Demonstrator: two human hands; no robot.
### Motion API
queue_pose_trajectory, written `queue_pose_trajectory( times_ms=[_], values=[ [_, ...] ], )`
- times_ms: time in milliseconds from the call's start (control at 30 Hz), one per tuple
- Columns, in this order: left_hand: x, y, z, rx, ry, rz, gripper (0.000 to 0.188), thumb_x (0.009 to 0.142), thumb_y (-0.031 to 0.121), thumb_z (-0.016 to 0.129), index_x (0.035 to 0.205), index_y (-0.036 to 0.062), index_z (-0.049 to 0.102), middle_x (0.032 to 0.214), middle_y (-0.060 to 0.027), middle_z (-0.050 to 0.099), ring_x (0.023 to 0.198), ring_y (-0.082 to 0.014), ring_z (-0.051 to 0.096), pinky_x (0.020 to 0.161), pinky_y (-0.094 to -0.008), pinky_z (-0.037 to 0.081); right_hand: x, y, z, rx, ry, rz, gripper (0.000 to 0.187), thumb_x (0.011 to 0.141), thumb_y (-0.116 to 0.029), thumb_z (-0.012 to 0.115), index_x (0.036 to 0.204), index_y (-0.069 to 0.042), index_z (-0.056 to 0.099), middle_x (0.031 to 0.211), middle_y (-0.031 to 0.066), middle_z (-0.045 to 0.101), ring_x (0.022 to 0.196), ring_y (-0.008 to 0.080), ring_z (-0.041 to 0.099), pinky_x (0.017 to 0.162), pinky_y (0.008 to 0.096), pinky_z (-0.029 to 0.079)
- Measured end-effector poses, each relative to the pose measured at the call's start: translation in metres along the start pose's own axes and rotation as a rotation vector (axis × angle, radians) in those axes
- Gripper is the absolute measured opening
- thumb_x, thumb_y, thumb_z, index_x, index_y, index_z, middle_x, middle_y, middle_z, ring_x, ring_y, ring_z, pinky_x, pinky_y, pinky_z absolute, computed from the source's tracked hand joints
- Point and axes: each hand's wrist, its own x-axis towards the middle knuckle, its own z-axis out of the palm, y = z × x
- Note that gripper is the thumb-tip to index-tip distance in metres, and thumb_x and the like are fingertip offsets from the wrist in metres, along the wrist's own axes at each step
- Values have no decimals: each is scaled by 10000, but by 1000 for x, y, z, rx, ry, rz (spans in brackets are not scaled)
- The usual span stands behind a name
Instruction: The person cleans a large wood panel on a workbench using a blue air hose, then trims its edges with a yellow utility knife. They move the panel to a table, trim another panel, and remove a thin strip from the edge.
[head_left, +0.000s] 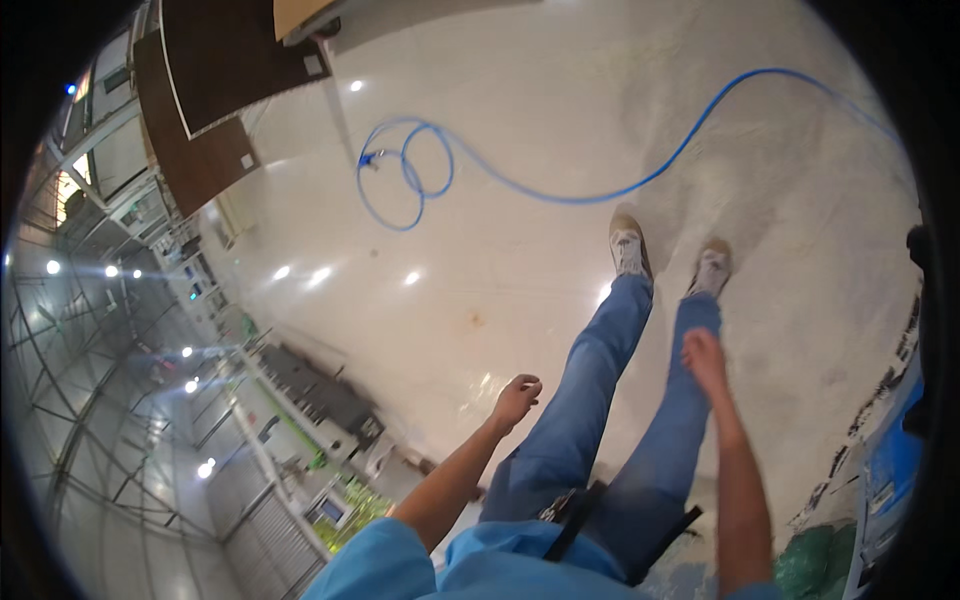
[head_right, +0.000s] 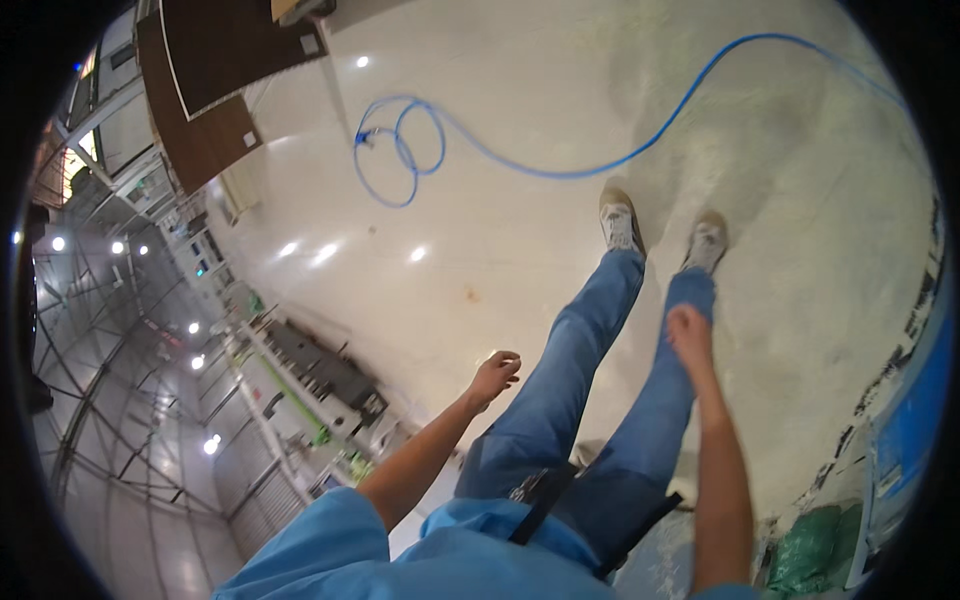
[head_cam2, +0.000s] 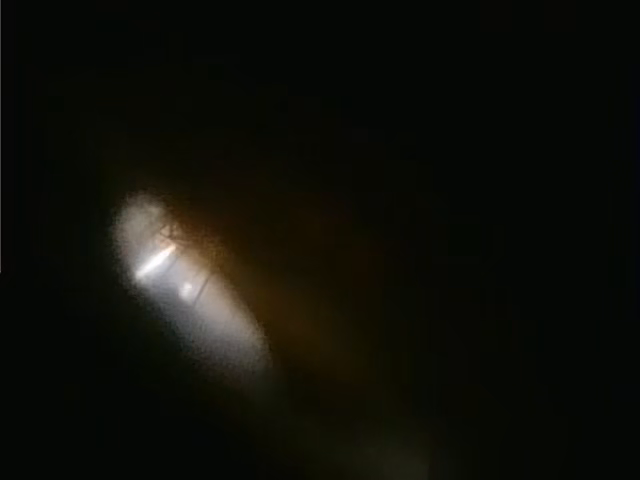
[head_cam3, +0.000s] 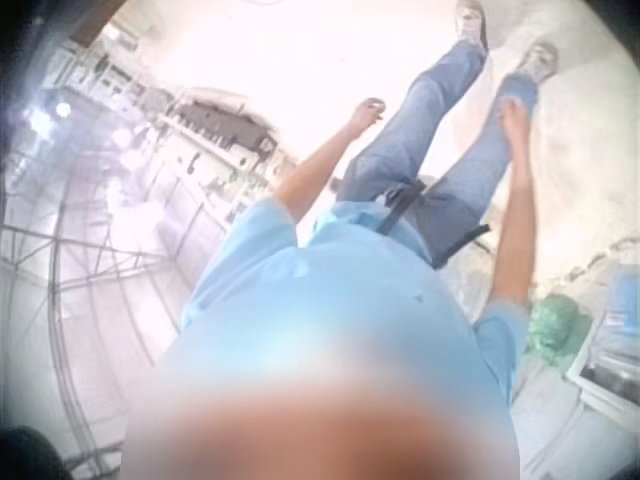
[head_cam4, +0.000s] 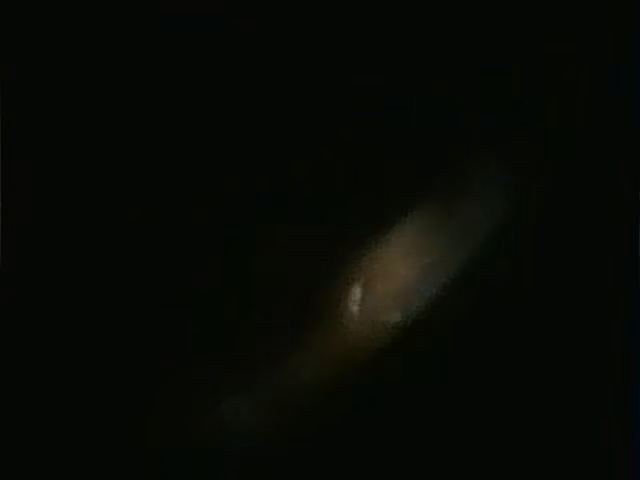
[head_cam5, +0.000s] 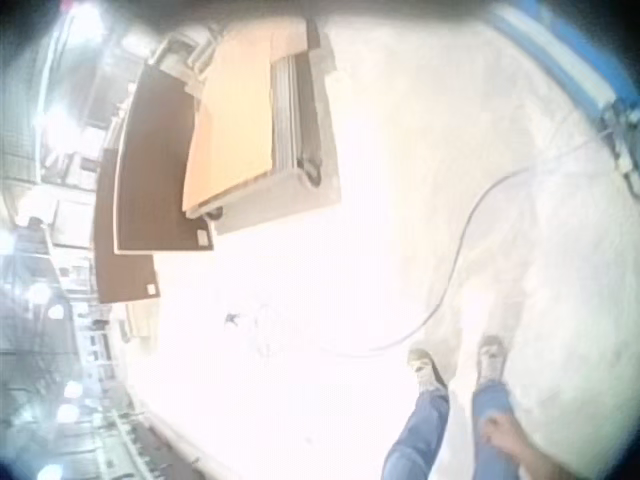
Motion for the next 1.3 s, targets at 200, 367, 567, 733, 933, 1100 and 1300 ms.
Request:
queue_pose_trajectory(
  times_ms=[200,367,567,733,933,1100,1300],
  values=[
    [29,-30,-106,-127,190,-25,354,987,271,651,1218,2,657,1045,-74,700,891,-160,660,772,-303,511,56,-18,42,-724,15,-272,238,964,-252,597,1023,-44,697,965,213,730,843,426,698,746,506,550],
    [182,-8,-213,-137,140,186,343,1006,282,627,1232,25,642,1064,-44,686,970,-153,651,847,-303,496,80,-52,118,-135,-80,92,256,993,-243,595,1071,-19,692,842,113,715,708,211,692,656,341,548],
    [450,43,-339,243,457,302,448,945,375,610,1196,11,682,1176,-217,715,1133,-401,660,974,-476,514,98,-52,211,302,229,157,270,1011,-220,567,1160,-24,676,875,52,675,724,114,620,685,268,518],
    [589,90,-385,224,652,244,676,868,313,692,1421,-13,479,1412,-258,557,1320,-437,530,1091,-490,445,114,7,347,178,149,314,338,1045,-317,561,1192,-30,663,874,45,679,737,121,635,692,280,545],
    [666,96,-402,381,606,409,559,904,338,662,1372,71,513,1354,-224,595,1233,-420,584,1013,-523,486,88,0,495,207,-197,338,260,1049,-224,595,1204,-31,675,947,67,710,788,141,667,722,289,540],
    [579,30,-342,355,150,502,335,1002,393,554,1056,70,627,905,-203,720,873,-414,705,763,-517,536,57,-46,518,135,-85,253,277,1071,-223,541,1181,-5,671,912,48,689,798,125,651,735,303,548],
    [292,-37,-322,-138,-40,535,322,1081,343,509,1177,60,628,832,-213,660,791,-369,682,716,-431,505,14,-83,481,46,-62,157,251,1054,-196,571,1164,6,673,892,79,696,743,125,643,688,272,532]
  ],
)
